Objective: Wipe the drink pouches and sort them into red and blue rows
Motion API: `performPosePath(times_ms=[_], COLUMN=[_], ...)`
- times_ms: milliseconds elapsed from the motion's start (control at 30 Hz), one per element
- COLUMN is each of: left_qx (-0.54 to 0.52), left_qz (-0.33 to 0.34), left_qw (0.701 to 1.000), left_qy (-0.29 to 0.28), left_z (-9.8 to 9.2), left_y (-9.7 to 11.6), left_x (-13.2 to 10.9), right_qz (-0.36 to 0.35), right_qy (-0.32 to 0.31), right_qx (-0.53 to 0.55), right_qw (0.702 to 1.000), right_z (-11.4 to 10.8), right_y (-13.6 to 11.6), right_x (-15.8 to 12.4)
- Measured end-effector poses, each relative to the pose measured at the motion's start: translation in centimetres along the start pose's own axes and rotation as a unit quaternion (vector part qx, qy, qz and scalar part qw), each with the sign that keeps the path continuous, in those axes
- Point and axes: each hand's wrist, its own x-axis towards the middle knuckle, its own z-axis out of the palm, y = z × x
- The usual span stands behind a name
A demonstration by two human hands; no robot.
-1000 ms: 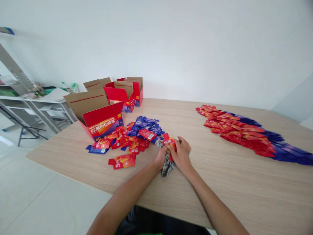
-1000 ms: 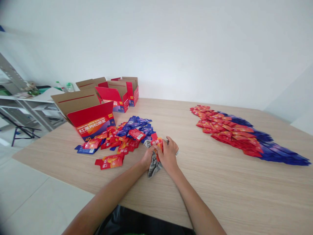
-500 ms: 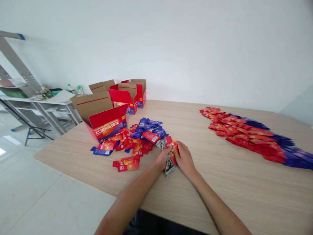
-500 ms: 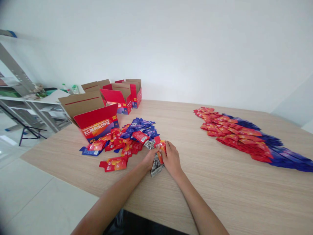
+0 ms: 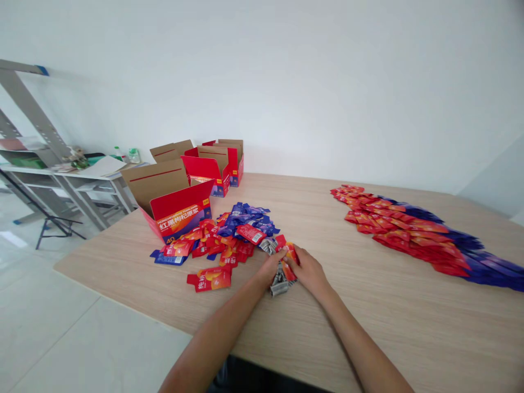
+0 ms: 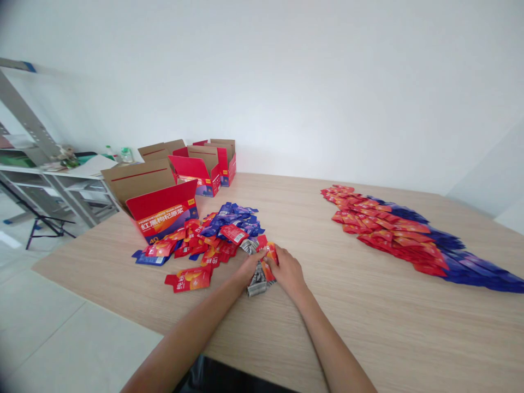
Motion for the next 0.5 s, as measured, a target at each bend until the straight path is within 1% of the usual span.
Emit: performPosePath(times_ms=[100,167,367,500], left_qx=[0.016,0.024,0.041,0.054], left_qz=[0.037,0.047,0.05,0.042], left_qw=[0.998,0.997,0.997,0.996], left_qy=[0.038,0.05,0.051,0.05], left_z=[0.15,0.18,0.43,0.56], left_y=[-0.23,-0.24,0.18,0.42], left_x=[-0.2,-0.38,-0.95,-0.89], right_qz=[0.0,-0.004,0.0,0.03], right_qy=[-0.006,-0.013,-0.041,-0.055], right_qx=[0.003,0.017,0.039,0.023], right_qw=[1.0,1.0,0.998,0.998], right_z=[-0.15,-0.18,-0.44,-0.69], right_y=[0.01,0.11,0.24,-0.43], right_x=[-0.01,0.05,0.28,0.07])
